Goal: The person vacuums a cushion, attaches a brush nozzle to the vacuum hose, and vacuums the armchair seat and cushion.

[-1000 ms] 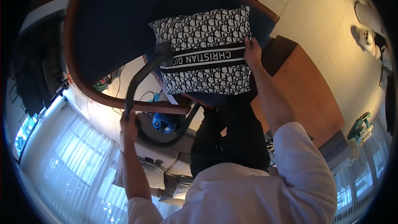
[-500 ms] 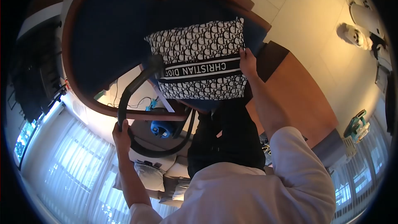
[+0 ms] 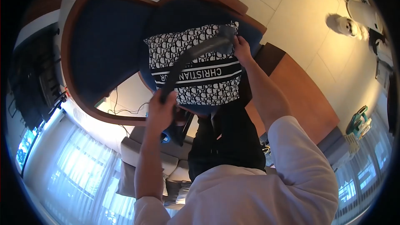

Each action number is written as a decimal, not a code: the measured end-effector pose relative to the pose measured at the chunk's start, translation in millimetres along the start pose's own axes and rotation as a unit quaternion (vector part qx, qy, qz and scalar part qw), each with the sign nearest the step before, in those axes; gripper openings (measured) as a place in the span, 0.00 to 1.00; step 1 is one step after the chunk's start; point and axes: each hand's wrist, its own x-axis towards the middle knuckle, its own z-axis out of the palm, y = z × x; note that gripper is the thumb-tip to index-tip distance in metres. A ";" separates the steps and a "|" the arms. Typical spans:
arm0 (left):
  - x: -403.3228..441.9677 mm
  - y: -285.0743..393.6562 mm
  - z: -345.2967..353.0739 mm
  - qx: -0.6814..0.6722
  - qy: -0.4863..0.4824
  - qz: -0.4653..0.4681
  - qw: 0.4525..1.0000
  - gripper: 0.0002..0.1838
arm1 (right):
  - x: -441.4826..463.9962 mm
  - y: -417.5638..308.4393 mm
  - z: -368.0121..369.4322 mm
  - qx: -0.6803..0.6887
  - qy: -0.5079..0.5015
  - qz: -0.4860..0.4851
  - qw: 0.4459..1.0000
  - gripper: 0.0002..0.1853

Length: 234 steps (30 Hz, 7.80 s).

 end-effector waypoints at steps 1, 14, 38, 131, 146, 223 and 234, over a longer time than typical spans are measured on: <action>16.4 -11.3 17.8 0.067 0.026 0.051 0.996 0.22 | -2.9 -4.9 -0.8 -0.001 -0.005 -0.002 1.000 0.23; -57.6 -120.8 -204.0 -0.093 0.268 -0.185 0.941 0.16 | -3.1 -1.8 -13.2 -0.165 0.091 -0.149 0.971 0.20; -74.9 -101.2 -157.1 -0.121 0.181 -0.136 0.966 0.17 | -67.7 26.1 -20.6 -0.100 0.087 -0.027 0.991 0.26; -94.9 -77.3 11.5 -0.115 0.064 0.001 0.991 0.24 | -30.1 -17.4 -96.5 -0.164 0.009 0.053 0.985 0.35; -130.3 -150.8 -99.6 -0.227 0.194 -0.151 0.942 0.15 | 5.5 -44.6 -89.4 -0.170 -0.002 -0.036 0.985 0.23; -520.3 -358.6 -106.1 -0.265 0.309 0.481 0.776 0.35 | -669.3 -311.1 120.2 -0.136 -0.181 -0.704 0.673 0.18; -519.9 -365.7 -117.5 -0.223 0.310 0.516 0.767 0.35 | -674.9 -334.5 108.6 -0.299 -0.053 -0.821 0.484 0.19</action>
